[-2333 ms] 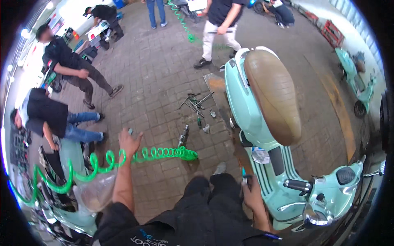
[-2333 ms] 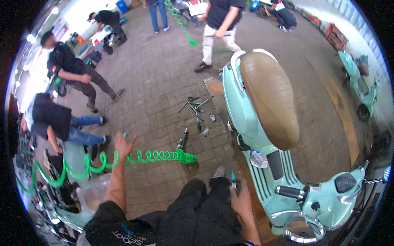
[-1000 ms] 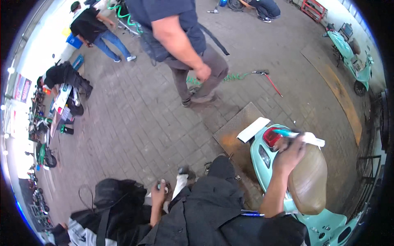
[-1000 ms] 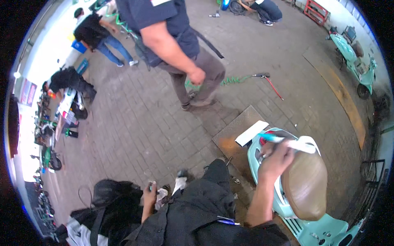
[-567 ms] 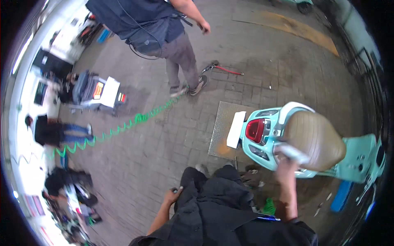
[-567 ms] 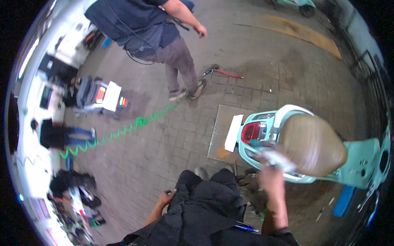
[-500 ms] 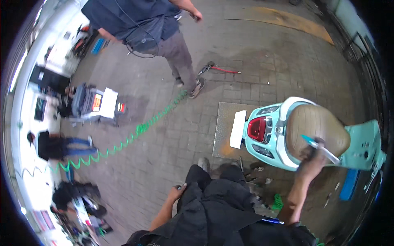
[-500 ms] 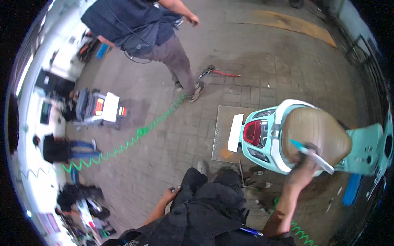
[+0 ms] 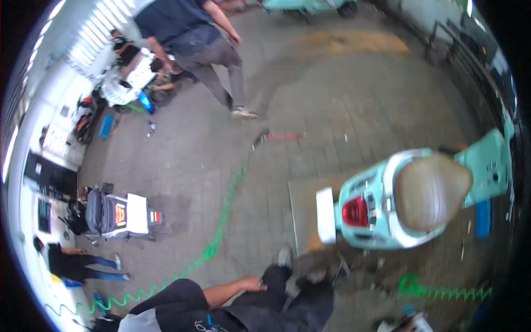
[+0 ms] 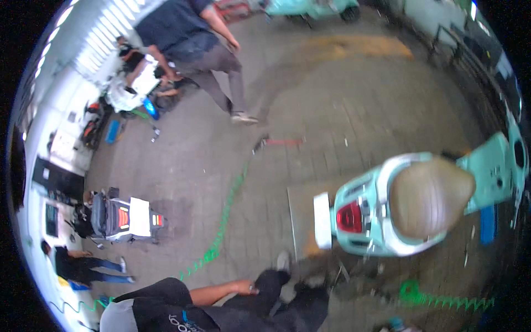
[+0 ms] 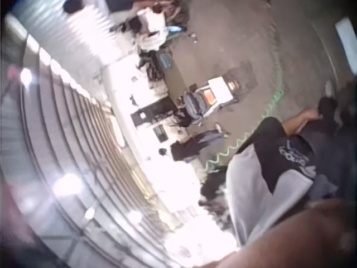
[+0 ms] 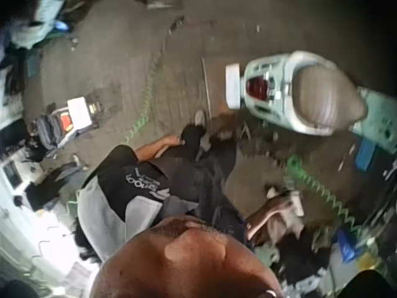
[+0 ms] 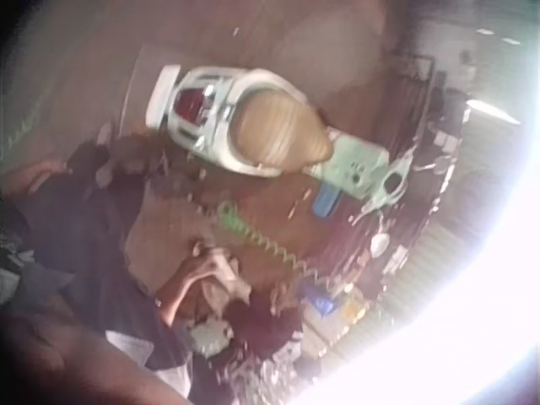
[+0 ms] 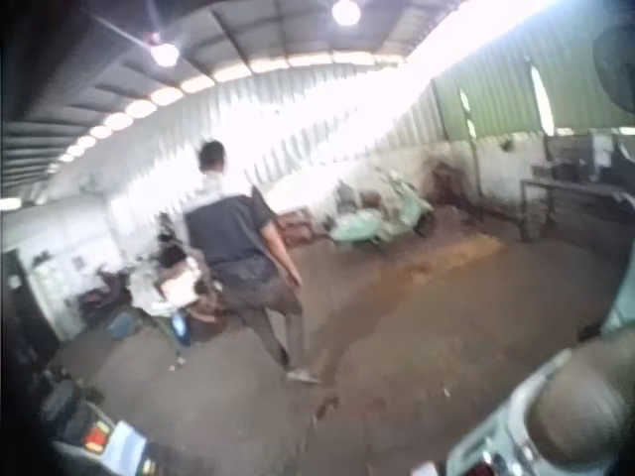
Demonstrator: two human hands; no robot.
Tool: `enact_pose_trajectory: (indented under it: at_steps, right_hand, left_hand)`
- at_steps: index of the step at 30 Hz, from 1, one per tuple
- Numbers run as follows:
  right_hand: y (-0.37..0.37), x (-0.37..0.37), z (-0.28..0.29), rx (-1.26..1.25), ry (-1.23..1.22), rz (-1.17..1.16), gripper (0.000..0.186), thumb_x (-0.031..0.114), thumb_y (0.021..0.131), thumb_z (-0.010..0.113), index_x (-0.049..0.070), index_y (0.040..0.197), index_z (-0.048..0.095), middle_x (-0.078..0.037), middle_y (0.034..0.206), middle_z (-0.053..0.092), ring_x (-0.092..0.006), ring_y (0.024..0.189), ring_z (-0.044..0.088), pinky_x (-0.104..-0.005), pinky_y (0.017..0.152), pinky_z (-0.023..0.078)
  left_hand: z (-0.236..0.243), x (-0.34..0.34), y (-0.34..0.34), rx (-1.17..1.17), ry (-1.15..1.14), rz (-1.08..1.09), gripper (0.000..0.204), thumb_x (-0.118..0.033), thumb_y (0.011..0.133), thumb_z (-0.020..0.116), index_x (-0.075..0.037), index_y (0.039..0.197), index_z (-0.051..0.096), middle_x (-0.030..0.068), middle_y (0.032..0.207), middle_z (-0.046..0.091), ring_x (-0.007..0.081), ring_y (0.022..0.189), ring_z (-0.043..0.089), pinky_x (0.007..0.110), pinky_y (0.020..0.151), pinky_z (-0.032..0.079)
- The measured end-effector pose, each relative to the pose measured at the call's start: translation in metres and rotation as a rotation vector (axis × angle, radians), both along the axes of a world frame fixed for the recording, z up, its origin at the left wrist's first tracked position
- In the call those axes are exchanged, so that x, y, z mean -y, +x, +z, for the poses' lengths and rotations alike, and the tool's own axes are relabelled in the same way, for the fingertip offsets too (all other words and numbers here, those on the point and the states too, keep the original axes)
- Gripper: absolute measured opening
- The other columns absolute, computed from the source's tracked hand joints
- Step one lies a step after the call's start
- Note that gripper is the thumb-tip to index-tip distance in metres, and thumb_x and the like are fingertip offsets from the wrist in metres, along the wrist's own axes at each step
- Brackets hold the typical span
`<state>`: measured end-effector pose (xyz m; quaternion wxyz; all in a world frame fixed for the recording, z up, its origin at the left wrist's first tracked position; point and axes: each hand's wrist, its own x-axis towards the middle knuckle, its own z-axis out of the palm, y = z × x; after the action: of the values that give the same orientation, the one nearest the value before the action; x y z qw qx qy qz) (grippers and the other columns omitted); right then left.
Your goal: The person detaches the brake caliper from the rear wheel assembly of a light blue scooter, uses a T-handle socket wrench to loosen bolts, and marks the assembly with a white marker before reattaching a metal component.
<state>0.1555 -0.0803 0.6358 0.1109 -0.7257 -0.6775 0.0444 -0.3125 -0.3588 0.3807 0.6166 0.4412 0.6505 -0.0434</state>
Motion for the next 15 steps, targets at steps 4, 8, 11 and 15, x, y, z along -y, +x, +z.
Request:
enact_pose_trajectory:
  at_steps: [4,8,11,15]
  right_hand:
    - [-0.038,0.006,0.029,-0.878,-0.096,-0.096,0.033,0.028,0.096,0.047,-0.001,0.099,0.064,-0.012,0.088,0.065,-0.0232,0.076,0.059,-0.0379,0.07,0.048]
    - [-0.055,0.005,0.022,-0.711,0.042,0.128,0.025,0.02,0.091,0.055,-0.001,0.102,0.061,-0.014,0.089,0.064,-0.023,0.076,0.058,-0.0376,0.067,0.048]
    - [-0.006,0.001,-0.012,-1.071,-0.231,0.013,0.023,0.012,0.091,0.052,-0.001,0.108,0.061,-0.014,0.088,0.062,-0.0221,0.076,0.057,-0.0408,0.068,0.05]
    - [0.012,-0.017,-0.09,-0.728,-0.535,0.172,0.024,0.023,0.091,0.059,0.002,0.102,0.06,-0.007,0.087,0.06,-0.0161,0.086,0.058,-0.0287,0.069,0.049]
  left_hand:
    - [0.035,-0.052,0.008,0.095,-0.063,-0.158,0.051,-0.05,0.082,0.059,-0.001,0.097,0.066,0.0204,0.088,0.067,0.0322,0.082,0.064,0.043,0.072,0.048]
    - [0.028,-0.032,0.002,0.247,0.008,-0.193,0.043,-0.037,0.083,0.059,0.0,0.103,0.064,0.0195,0.092,0.067,0.0292,0.086,0.063,0.042,0.074,0.048]
    - [0.104,-0.053,0.013,0.194,-0.148,-0.186,0.036,-0.03,0.083,0.057,-0.001,0.104,0.064,0.016,0.088,0.068,0.026,0.081,0.064,0.04,0.073,0.048]
    - [0.138,-0.07,0.066,0.27,-0.378,-0.316,0.03,-0.029,0.084,0.058,-0.006,0.102,0.065,0.0134,0.082,0.068,0.0261,0.076,0.065,0.04,0.07,0.049]
